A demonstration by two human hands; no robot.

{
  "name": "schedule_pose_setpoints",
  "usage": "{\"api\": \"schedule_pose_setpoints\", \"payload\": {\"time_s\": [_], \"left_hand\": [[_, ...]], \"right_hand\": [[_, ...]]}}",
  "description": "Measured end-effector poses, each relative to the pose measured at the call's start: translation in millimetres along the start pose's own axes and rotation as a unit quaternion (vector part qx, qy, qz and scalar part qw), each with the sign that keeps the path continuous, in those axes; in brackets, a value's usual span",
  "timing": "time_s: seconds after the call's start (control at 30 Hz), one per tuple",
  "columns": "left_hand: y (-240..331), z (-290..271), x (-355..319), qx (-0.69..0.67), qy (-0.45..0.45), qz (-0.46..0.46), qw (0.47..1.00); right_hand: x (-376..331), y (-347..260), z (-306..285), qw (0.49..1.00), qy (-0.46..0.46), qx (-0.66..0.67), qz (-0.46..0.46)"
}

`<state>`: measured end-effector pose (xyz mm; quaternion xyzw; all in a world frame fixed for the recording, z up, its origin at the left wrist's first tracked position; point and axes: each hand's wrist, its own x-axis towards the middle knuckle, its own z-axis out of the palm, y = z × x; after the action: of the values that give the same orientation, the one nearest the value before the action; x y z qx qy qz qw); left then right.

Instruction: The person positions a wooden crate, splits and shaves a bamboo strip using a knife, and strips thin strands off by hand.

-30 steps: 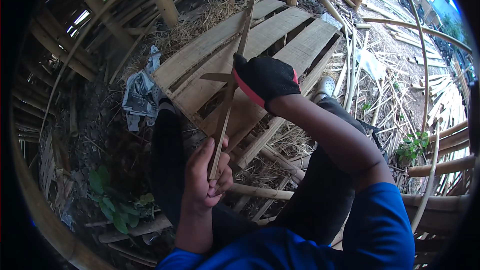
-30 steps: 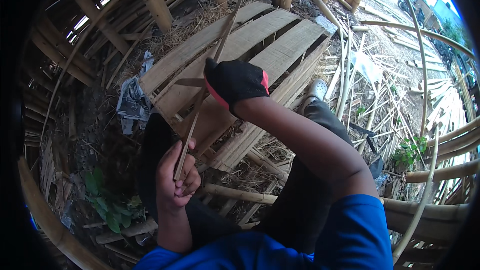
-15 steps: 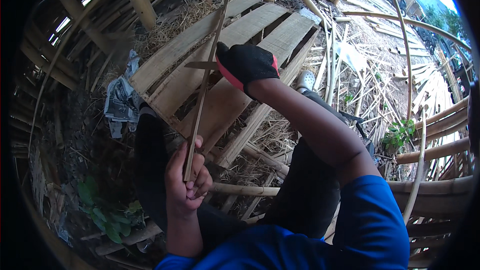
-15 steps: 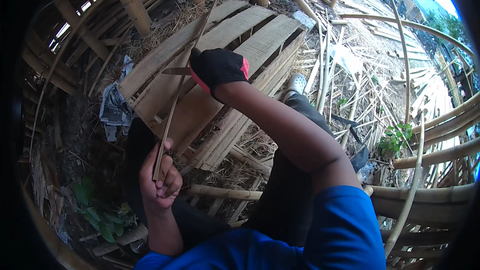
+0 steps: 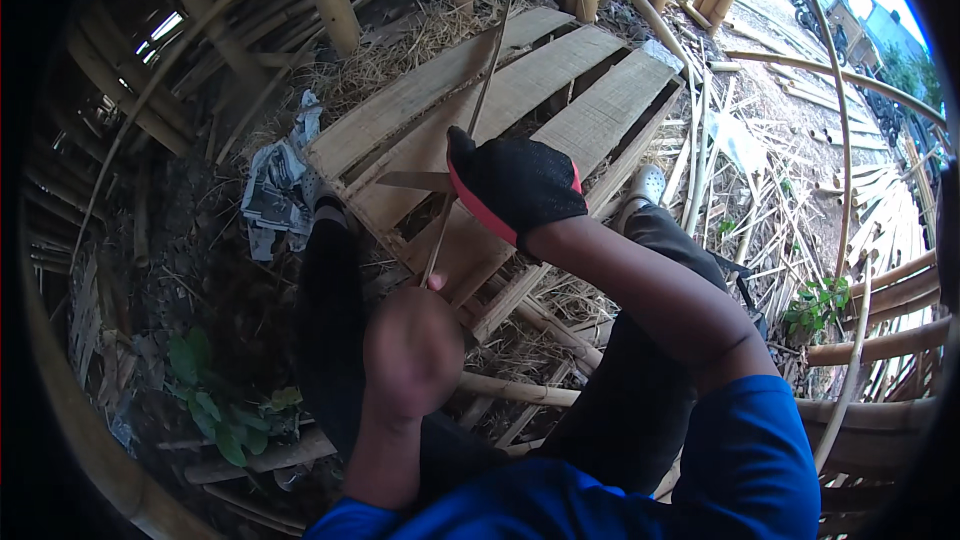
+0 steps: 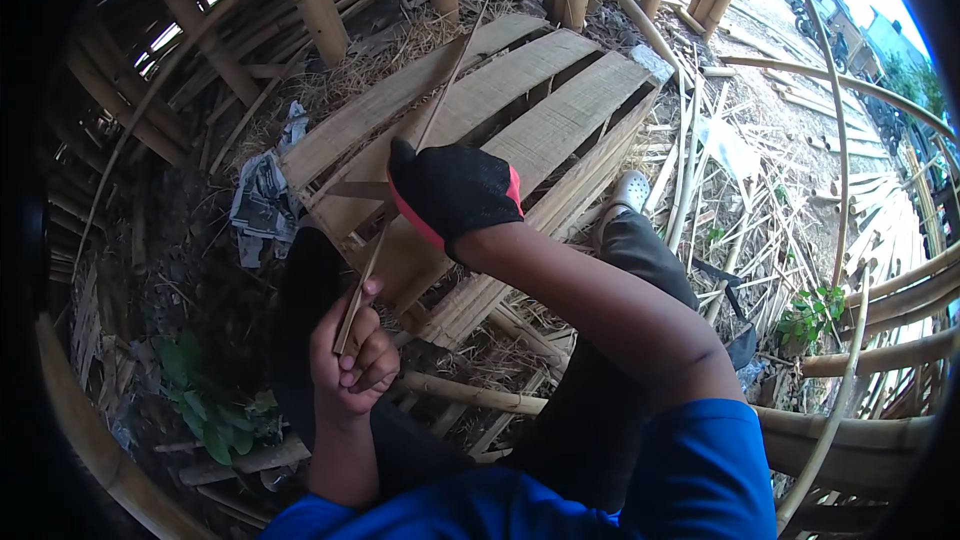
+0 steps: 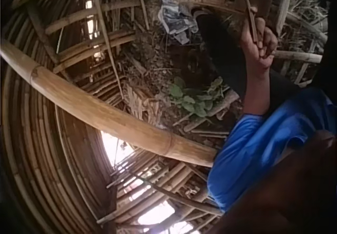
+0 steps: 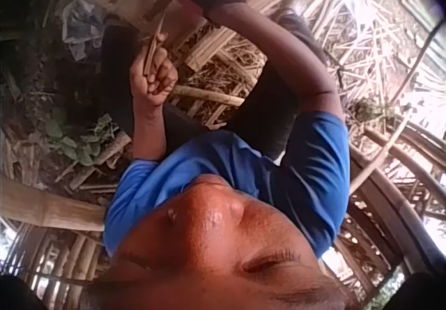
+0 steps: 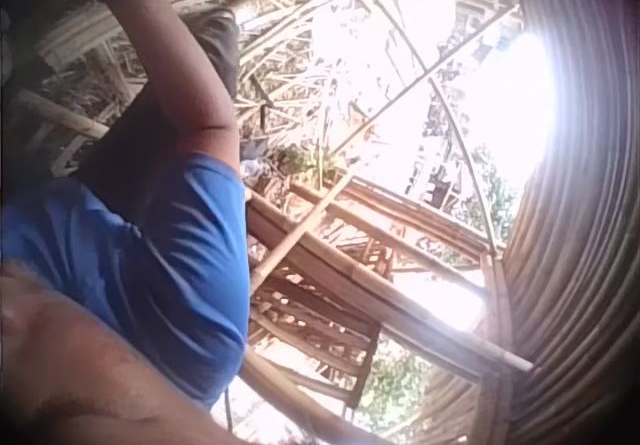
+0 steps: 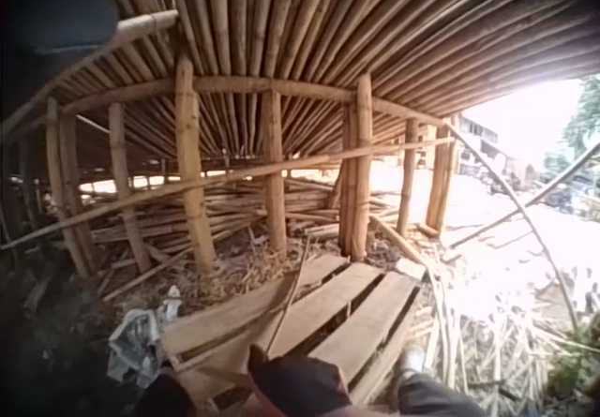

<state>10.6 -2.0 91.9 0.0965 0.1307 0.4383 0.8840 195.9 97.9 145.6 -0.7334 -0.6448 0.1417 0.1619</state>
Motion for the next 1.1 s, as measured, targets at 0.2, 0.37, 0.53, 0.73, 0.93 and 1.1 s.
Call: {"api": "schedule_pose_setpoints", "payload": {"time_s": [0.2,0.37,0.53,0.73,0.93,1.1], "left_hand": [[2,12,-2,0.206,0.066,-0.033,0.976],[-2,26,-7,0.216,0.077,-0.032,0.973],[0,20,-6,0.205,0.078,-0.035,0.975],[2,22,-7,0.188,0.064,-0.031,0.98],[-5,24,-4,0.221,0.084,-0.034,0.971],[0,28,-17,0.277,0.078,-0.031,0.957]], "right_hand": [[25,18,-8,0.999,0.033,-0.034,0.025],[28,20,-16,0.999,0.013,-0.038,0.012],[27,18,-7,0.999,0.008,-0.032,0.035],[23,17,-12,0.999,0.006,-0.031,0.024],[29,24,-10,0.999,0.031,-0.032,0.015],[23,21,-12,0.999,0.011,-0.037,0.023]]}}
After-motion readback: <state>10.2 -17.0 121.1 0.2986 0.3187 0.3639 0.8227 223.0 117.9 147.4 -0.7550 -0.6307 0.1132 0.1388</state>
